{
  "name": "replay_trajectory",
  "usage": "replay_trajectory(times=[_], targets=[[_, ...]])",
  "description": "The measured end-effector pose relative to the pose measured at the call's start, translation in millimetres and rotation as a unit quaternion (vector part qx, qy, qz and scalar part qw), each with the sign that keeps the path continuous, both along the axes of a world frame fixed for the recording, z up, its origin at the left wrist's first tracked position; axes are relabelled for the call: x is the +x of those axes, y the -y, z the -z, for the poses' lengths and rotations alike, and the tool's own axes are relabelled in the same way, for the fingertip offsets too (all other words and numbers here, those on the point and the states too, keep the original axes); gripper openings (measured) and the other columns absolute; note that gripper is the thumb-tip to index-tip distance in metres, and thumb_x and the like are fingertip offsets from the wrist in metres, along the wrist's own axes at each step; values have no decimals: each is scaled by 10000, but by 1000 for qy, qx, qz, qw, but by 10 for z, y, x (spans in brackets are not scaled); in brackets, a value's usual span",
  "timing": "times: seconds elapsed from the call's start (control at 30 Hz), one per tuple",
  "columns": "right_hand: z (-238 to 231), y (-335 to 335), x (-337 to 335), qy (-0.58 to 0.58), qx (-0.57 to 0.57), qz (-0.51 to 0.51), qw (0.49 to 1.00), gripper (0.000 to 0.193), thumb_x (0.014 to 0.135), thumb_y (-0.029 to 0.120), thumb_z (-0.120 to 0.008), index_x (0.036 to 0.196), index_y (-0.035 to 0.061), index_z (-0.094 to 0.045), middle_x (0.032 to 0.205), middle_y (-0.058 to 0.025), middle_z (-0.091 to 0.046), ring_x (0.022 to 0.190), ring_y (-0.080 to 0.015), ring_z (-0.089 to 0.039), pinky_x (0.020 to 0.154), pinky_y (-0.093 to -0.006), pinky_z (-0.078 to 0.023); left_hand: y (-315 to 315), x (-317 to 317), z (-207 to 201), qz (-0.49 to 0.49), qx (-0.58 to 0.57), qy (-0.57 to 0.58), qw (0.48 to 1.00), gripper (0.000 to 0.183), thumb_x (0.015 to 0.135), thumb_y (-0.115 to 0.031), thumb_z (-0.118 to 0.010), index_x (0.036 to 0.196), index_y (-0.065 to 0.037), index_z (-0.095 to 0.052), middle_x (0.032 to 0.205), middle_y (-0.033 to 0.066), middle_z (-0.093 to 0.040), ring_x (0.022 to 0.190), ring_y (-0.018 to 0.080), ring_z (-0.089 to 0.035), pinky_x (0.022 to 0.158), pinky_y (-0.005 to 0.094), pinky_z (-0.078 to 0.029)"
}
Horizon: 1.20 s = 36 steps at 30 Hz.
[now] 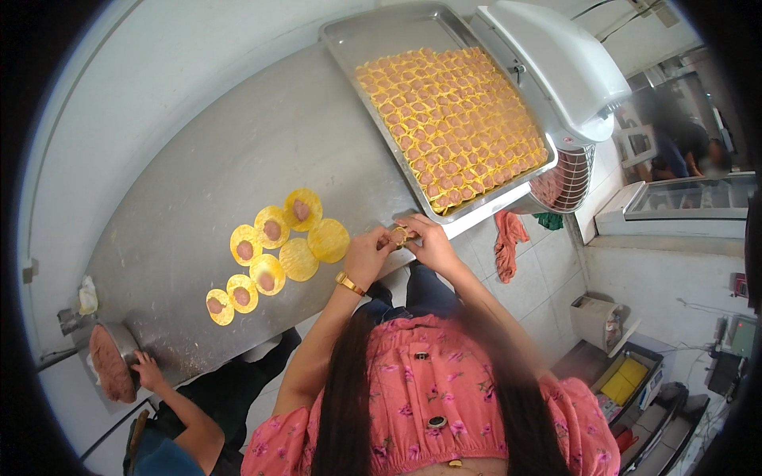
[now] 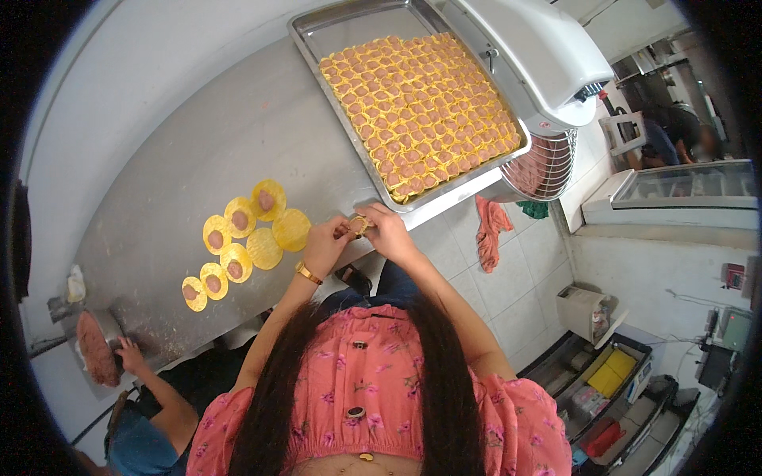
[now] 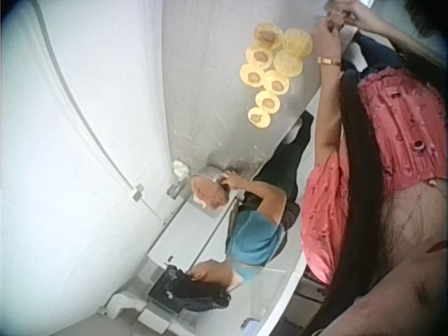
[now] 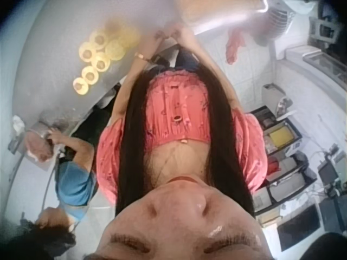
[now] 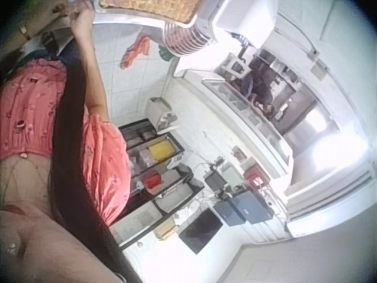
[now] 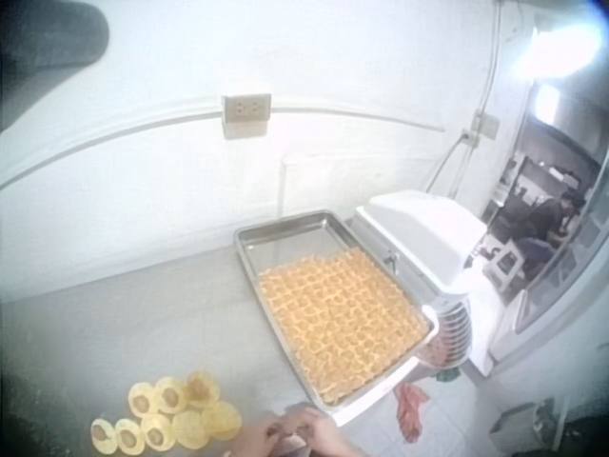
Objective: The person places a filling onto round yellow dough discs, folds them into sealed pastries, and arranges them on a metal tray. A coworker at the same table also prepares dough discs and places filling on them.
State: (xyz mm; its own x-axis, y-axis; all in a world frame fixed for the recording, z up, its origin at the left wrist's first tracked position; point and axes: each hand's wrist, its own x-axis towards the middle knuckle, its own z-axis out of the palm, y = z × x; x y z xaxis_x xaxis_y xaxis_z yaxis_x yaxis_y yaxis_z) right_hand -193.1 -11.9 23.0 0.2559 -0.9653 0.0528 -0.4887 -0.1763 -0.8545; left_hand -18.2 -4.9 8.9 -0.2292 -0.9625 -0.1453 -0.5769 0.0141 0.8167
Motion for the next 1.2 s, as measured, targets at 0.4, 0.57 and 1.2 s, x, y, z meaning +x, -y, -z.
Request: replay_trajectory(times=[0.4, 0.57, 1.2], targets=[[-42, 31, 75, -44, -43, -20, 998, 330, 655, -45, -648, 977, 19, -623, 898, -144, -573, 884, -356, -571, 750, -399, -478, 12, 46, -70, -9, -14, -30, 999, 297, 709, -67, -732, 977, -43, -607, 849, 137, -647, 758, 269, -654, 668, 351, -519], [-84, 42, 123, -85, 22, -1, 996, 325, 656, -61, -631, 973, 11, -615, 916, -155, -562, 898, -366, -563, 753, -414, -472, 24, 20, -7, -35, -32, -116, 992, 276, 722, -52, -726, 975, -33, -616, 861, 134, -656, 761, 254, -663, 668, 336, -525], [-42, 115, 219, -76, -39, 10, 996, 243, 662, -69, -590, 890, 14, -578, 880, -165, -539, 838, -382, -562, 696, -447, -466, 8, 65, -19, -56, -41, -80, 994, 311, 722, -7, -703, 1012, -35, -595, 856, 123, -651, 775, 250, -657, 681, 329, -514]])
